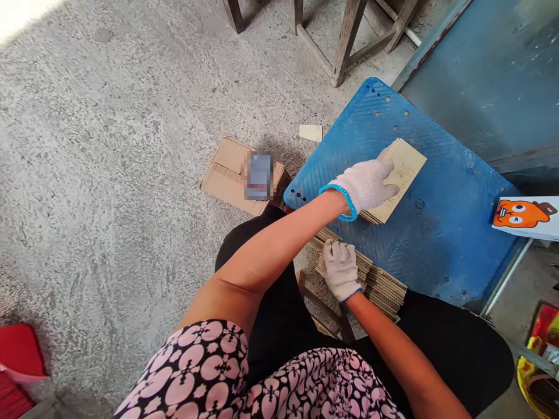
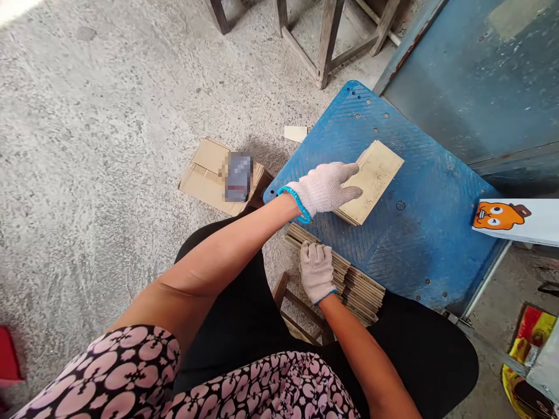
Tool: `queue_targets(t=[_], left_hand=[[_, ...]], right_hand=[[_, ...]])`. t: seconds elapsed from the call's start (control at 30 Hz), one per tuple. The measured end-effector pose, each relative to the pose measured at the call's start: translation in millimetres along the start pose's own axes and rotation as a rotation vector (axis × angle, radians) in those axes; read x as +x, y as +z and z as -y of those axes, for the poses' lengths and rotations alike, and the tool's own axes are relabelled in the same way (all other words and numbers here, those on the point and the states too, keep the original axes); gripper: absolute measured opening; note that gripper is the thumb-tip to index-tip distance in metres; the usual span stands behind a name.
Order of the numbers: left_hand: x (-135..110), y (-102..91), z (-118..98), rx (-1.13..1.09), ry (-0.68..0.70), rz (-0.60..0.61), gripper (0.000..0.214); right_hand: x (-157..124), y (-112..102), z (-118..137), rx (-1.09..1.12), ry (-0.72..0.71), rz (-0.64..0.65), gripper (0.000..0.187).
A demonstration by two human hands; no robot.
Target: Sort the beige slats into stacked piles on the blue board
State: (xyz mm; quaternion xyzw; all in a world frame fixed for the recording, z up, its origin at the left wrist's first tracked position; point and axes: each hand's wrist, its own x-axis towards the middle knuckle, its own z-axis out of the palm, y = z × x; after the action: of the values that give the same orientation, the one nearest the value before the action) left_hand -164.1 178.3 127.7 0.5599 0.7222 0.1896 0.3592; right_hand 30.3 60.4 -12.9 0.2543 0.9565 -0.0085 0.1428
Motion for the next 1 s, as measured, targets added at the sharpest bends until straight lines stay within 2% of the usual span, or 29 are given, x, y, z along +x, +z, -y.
queue_targets(t=[0.2,0.27,0.37,0.77,0.87,1.0], left_hand=[[5,4.1,0,-0.016,-0.001,-0.007,0.053],[5,4.5,0,-0.019,-0.005,0.000,0.053],[5,3.2,0,-0.007,-0.018,0.029,0.053],[0,-6.1,-2,0.063,0.006,0.124,0.050],[0,-6.0,0,0.062,0.017,0.127,0.050],[1,-8.4,4,0.017,0.047,0.122,0.047]], right_hand=[[-7,0,1,0.083,-0.101,-0.004,0.036],[-8,2,4,0.123,-0.129,0.061,0.032],[-5,1,9,0.164,-0.095,0.208,0.021],[24,-18,14,0.222,0.025,0.469,0.026],[27,-36,1,0.317,0.060,0.470,0.023],[21,-65,-42,0.619,0.159,0.438,0.017]])
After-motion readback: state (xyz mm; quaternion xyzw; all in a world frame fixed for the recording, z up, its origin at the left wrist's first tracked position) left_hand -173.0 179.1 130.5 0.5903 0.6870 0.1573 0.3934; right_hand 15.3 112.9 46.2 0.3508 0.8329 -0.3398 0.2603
